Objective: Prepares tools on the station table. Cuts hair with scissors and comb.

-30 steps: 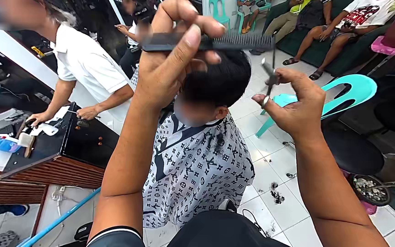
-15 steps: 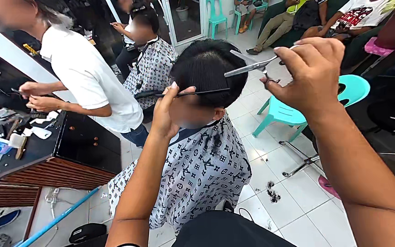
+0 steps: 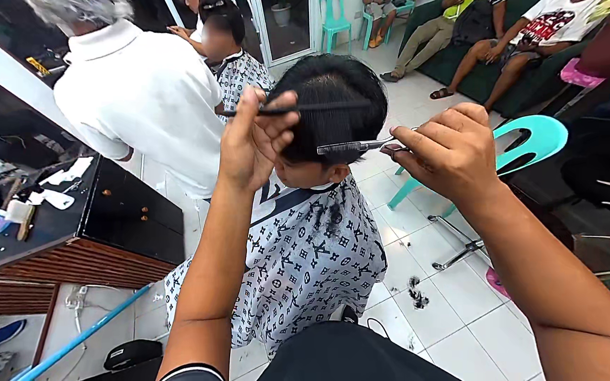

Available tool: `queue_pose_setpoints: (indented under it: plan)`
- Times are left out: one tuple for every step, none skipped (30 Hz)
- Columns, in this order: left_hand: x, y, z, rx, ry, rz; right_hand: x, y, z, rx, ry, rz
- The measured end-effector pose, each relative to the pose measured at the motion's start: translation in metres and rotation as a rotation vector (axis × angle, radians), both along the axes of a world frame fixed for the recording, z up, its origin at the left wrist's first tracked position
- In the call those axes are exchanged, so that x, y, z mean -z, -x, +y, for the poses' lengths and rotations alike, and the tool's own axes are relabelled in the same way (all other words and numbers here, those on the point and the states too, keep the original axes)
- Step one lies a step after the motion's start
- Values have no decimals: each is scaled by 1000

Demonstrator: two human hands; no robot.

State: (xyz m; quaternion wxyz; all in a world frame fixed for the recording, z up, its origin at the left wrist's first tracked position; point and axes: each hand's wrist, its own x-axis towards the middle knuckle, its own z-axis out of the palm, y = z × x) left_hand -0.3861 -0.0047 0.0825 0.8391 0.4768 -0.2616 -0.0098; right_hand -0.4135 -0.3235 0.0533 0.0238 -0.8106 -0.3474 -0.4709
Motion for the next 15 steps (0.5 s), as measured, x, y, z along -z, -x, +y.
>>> queue_pose_setpoints:
  plan:
    - [-5,-5,-4,-69,33,54,2,2,1,-2,-6,0]
    - [-6,-8,-8,-127,28,108,3,4,1,13,1,13]
    - [-4,-9,-11,-163,-13,147,4,7,1,20,6,32]
    - [1,-6,-13,-177,-71,173,7,8,-1,17,4,45]
    - [10,-2,-12,-165,-143,169,9,9,-5,13,-11,66]
    - [21,3,-9,-125,-220,135,11,11,-11,21,-40,103]
    - [30,9,-4,-77,-308,80,13,11,-19,40,-85,141]
    - [35,14,-1,-24,-391,24,15,11,-29,69,-142,164]
    - [37,17,2,33,-442,-30,18,9,-38,101,-204,172]
    - [35,19,1,62,-459,-73,20,7,-46,124,-266,166]
    - [30,18,-2,52,-439,-101,22,3,-51,144,-311,160]
    - [22,15,-7,17,-390,-116,23,-1,-55,162,-332,166]
    - [13,10,-13,-22,-318,-108,23,-6,-58,178,-340,176]
    - [4,5,-21,-69,-255,-71,24,-12,-59,184,-346,164]
    - [-3,1,-28,-126,-222,-6,26,-18,-59,190,-350,135]
